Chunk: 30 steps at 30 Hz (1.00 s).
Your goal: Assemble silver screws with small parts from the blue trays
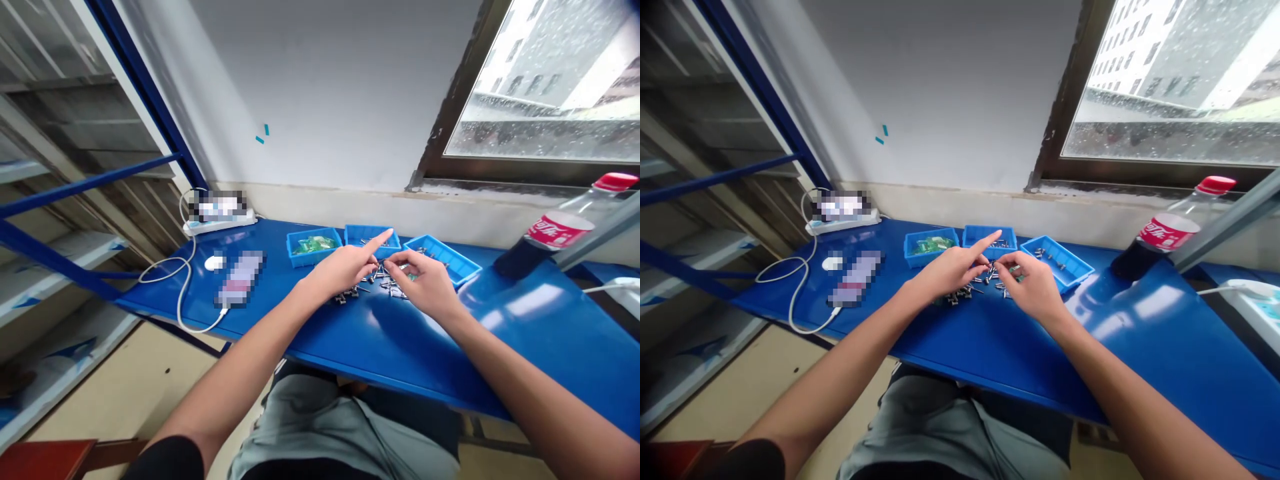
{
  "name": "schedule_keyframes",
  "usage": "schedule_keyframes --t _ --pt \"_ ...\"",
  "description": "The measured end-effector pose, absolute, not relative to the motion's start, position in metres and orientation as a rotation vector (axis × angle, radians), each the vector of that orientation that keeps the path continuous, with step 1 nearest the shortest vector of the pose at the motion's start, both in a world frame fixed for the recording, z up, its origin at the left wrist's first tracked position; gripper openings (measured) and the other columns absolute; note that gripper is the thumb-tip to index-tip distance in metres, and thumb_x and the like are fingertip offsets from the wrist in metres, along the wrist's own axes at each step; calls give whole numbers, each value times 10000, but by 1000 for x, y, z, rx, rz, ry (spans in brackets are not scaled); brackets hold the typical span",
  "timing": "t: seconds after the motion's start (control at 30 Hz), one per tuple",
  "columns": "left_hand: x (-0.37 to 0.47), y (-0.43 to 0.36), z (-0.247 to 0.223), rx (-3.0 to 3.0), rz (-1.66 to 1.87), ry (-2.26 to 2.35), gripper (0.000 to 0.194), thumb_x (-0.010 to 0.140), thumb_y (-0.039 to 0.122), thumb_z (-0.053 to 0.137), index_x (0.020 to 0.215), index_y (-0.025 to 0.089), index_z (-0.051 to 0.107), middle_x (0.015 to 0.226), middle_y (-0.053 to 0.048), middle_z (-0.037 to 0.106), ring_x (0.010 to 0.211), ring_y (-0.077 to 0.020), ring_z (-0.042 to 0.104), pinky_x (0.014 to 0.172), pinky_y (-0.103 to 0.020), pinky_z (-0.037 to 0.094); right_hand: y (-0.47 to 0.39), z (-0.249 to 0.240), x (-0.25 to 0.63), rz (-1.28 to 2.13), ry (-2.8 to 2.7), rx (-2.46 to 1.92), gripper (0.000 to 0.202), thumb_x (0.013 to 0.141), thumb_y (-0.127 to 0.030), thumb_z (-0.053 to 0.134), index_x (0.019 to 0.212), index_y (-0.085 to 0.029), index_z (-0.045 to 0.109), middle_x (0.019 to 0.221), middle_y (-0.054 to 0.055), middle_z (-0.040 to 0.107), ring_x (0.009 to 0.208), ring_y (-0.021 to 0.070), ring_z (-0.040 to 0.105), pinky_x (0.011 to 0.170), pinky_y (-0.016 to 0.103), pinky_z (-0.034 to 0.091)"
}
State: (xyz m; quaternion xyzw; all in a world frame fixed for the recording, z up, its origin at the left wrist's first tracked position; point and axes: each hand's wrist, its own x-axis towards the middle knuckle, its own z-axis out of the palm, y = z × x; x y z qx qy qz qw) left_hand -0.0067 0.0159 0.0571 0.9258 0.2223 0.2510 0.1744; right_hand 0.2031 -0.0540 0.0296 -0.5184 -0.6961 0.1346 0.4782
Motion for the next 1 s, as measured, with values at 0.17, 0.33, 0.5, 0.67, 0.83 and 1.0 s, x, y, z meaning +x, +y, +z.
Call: schedule_keyframes --t 0.17,0.33,0.5,0.67,0.83,1.0 --pt "-10 34 52 2710 768 554 627 997 113 559 1578 327 465 1168 -58 783 1066 -223 681 974 -379 555 -41 25 208 309 -1854 -1296 193 975 -369 609 1057 -218 697 922 78 758 788 236 702 682 363 559" --pt "-14 31 41 2660 753 548 650 1015 113 522 1624 284 372 1220 -66 770 1102 -233 663 1001 -428 550 -36 16 208 216 -2042 -1303 170 987 -323 591 971 -224 729 878 59 747 726 212 663 701 355 512" --pt "-16 24 37 2422 967 524 720 985 116 567 1638 311 336 1295 -85 738 1081 -210 714 984 -418 599 -38 15 202 315 -1949 -1302 189 1000 -366 599 955 -223 715 859 50 745 705 207 658 687 354 511" --pt "-15 18 36 2125 1082 612 761 959 185 643 1643 298 328 1256 -106 754 1043 -217 756 995 -439 621 -39 14 192 521 -1705 -1276 283 979 -506 642 983 -229 702 854 55 750 642 202 650 577 330 505" --pt "-14 19 29 1973 1085 619 691 963 233 669 1601 240 404 1135 -105 799 1080 -233 762 1006 -443 616 -38 12 189 577 -1680 -1247 358 968 -574 642 1005 -226 718 912 72 769 681 210 666 567 317 516" --pt "-13 23 24 1978 1085 613 706 962 263 690 1601 222 393 1144 -120 798 1067 -231 765 964 -421 628 -35 11 191 507 -1785 -1258 345 1006 -532 591 1032 -226 749 911 66 770 722 214 682 677 350 567"
